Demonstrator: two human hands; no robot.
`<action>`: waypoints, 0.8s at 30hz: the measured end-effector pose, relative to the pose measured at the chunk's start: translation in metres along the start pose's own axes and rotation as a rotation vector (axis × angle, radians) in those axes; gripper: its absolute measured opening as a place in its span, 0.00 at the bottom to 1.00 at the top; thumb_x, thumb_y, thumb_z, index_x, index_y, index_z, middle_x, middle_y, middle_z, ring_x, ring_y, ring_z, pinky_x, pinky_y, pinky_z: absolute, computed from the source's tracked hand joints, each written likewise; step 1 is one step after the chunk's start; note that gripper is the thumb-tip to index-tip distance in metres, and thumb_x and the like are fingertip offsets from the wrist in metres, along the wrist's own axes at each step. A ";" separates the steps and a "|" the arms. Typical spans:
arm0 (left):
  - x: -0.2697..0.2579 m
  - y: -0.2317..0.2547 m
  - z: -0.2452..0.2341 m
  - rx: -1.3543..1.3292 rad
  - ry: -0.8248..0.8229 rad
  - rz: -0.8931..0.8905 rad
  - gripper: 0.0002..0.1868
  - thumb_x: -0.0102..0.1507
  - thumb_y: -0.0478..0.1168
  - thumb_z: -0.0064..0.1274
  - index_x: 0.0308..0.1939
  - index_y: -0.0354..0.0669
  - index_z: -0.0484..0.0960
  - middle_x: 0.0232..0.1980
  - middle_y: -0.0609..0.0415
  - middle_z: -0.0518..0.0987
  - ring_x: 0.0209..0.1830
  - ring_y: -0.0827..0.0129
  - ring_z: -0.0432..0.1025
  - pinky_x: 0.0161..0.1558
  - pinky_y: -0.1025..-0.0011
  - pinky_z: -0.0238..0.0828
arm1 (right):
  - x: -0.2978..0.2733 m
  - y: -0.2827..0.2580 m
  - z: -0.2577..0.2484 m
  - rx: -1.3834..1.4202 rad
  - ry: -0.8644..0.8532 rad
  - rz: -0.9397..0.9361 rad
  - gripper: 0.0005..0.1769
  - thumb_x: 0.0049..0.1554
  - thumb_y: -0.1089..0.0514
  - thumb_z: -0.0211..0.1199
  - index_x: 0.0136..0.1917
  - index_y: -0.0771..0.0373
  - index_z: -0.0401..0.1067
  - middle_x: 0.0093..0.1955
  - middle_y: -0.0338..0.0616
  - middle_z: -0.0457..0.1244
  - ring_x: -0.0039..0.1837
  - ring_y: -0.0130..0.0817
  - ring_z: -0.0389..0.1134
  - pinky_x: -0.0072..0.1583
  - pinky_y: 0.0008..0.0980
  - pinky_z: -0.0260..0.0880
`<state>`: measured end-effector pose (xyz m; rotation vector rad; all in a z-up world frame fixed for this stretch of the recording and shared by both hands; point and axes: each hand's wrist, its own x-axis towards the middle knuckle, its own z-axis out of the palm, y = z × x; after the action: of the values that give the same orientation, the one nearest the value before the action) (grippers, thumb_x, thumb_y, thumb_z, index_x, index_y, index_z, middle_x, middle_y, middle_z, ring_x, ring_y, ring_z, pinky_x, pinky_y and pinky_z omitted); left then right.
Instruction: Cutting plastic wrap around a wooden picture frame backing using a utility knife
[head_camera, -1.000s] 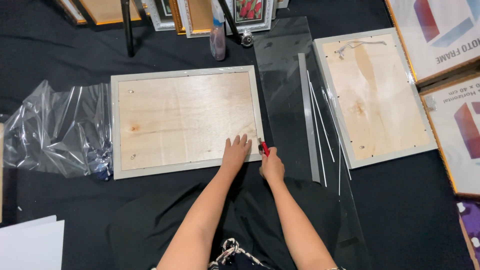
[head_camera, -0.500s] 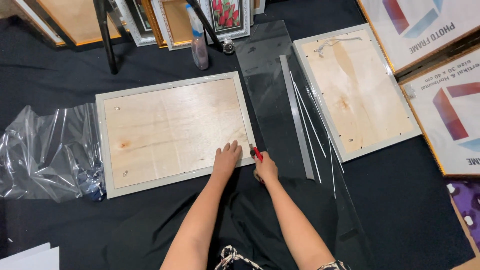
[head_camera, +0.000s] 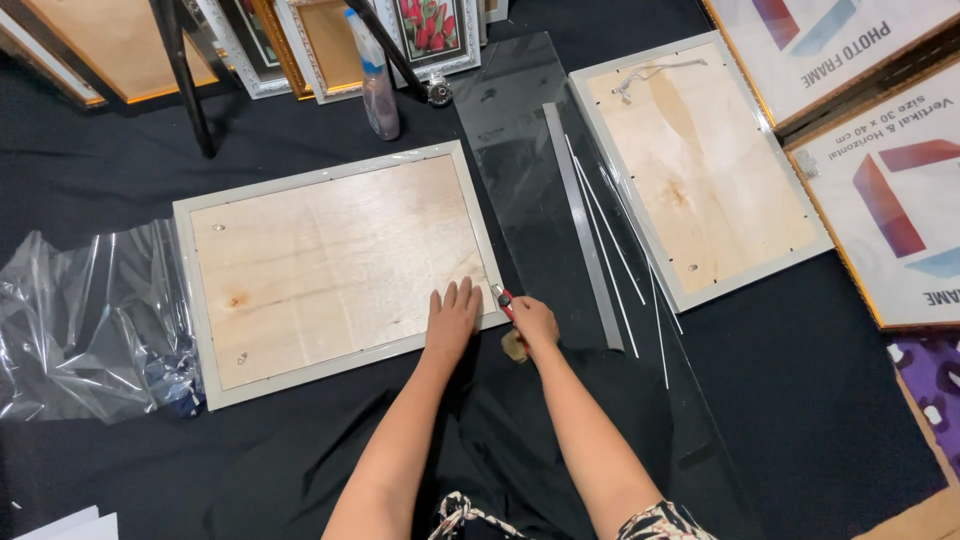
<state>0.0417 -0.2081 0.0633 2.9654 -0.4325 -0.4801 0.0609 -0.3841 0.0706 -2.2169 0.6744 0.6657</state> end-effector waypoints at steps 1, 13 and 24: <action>0.003 0.000 0.000 0.001 -0.001 0.002 0.37 0.68 0.47 0.53 0.78 0.48 0.55 0.82 0.47 0.52 0.80 0.51 0.51 0.74 0.43 0.46 | 0.003 0.000 0.000 0.002 0.000 0.002 0.22 0.57 0.37 0.49 0.46 0.45 0.81 0.30 0.38 0.67 0.49 0.44 0.72 0.55 0.45 0.69; 0.015 0.008 -0.013 0.054 -0.038 0.027 0.52 0.59 0.39 0.63 0.82 0.54 0.49 0.84 0.55 0.49 0.83 0.53 0.44 0.77 0.42 0.36 | 0.008 -0.001 0.000 0.075 -0.016 0.098 0.23 0.51 0.38 0.52 0.49 0.45 0.82 0.35 0.35 0.71 0.37 0.34 0.74 0.49 0.34 0.68; 0.006 0.015 -0.023 0.032 -0.037 -0.195 0.42 0.65 0.35 0.52 0.81 0.45 0.51 0.84 0.45 0.50 0.83 0.47 0.43 0.75 0.33 0.29 | -0.051 -0.035 -0.020 -0.337 0.122 -0.164 0.23 0.66 0.44 0.45 0.64 0.52 0.75 0.60 0.47 0.71 0.67 0.47 0.69 0.67 0.40 0.57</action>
<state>0.0504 -0.2229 0.0854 3.0492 -0.1555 -0.5532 0.0509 -0.3642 0.1312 -2.6084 0.4578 0.5980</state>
